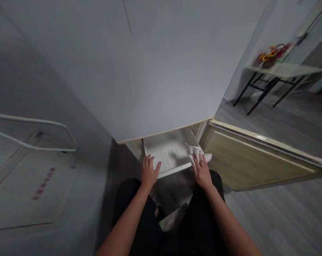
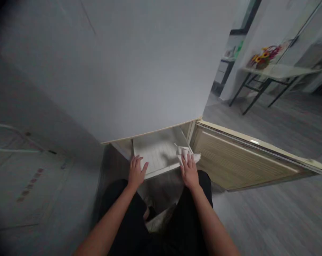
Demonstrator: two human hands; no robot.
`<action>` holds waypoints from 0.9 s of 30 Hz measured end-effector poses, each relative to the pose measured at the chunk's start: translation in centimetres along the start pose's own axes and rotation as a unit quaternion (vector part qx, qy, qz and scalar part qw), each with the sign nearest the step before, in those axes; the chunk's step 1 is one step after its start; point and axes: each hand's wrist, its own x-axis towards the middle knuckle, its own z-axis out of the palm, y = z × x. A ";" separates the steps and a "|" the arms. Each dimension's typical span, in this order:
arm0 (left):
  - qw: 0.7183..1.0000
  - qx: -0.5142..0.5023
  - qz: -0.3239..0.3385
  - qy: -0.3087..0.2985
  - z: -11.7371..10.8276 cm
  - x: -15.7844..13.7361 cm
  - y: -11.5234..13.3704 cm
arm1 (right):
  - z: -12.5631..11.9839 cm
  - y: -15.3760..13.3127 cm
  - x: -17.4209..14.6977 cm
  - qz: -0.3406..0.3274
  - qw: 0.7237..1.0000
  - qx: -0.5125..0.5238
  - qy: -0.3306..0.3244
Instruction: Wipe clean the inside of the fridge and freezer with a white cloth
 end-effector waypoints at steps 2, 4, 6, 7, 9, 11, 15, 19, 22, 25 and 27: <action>1.000 -0.002 0.000 -0.001 0.1 0.0 0.0 | 0.0 0.4 1.2 0.061 0.998 -0.021 -0.012; 1.000 -0.002 -0.001 -0.002 0.2 0.0 0.0 | -0.3 0.8 2.7 0.108 0.993 -0.040 -0.038; 1.000 0.000 -0.002 -0.002 0.3 0.0 0.0 | -0.8 1.2 4.7 0.145 0.984 -0.061 -0.081; 1.000 0.001 -0.003 -0.002 0.3 -0.1 0.1 | -1.2 1.5 5.7 0.152 0.981 -0.066 -0.105; 1.000 0.002 -0.005 -0.002 0.2 -0.1 0.2 | -1.8 1.9 8.0 0.152 0.973 -0.064 -0.164; 1.000 0.003 -0.005 -0.005 0.2 -0.1 0.3 | -2.2 2.3 10.0 0.151 0.962 -0.048 -0.223; 1.000 0.014 0.005 -0.010 0.0 -0.1 0.5 | -1.8 2.2 12.6 0.121 0.955 -0.062 -0.262; 1.000 0.021 0.008 0.000 0.0 0.0 0.5 | -0.6 0.9 13.1 0.099 0.951 -0.135 -0.259; 1.000 0.024 0.007 0.008 0.1 -0.1 0.5 | 0.1 0.2 12.9 0.101 0.953 -0.157 -0.237; 1.000 0.024 0.009 0.009 0.1 -0.1 0.4 | 0.7 0.3 13.1 0.072 0.961 -0.160 -0.211; 1.000 0.023 0.010 0.008 0.2 -0.1 0.4 | 1.0 0.8 13.8 0.032 0.966 -0.155 -0.205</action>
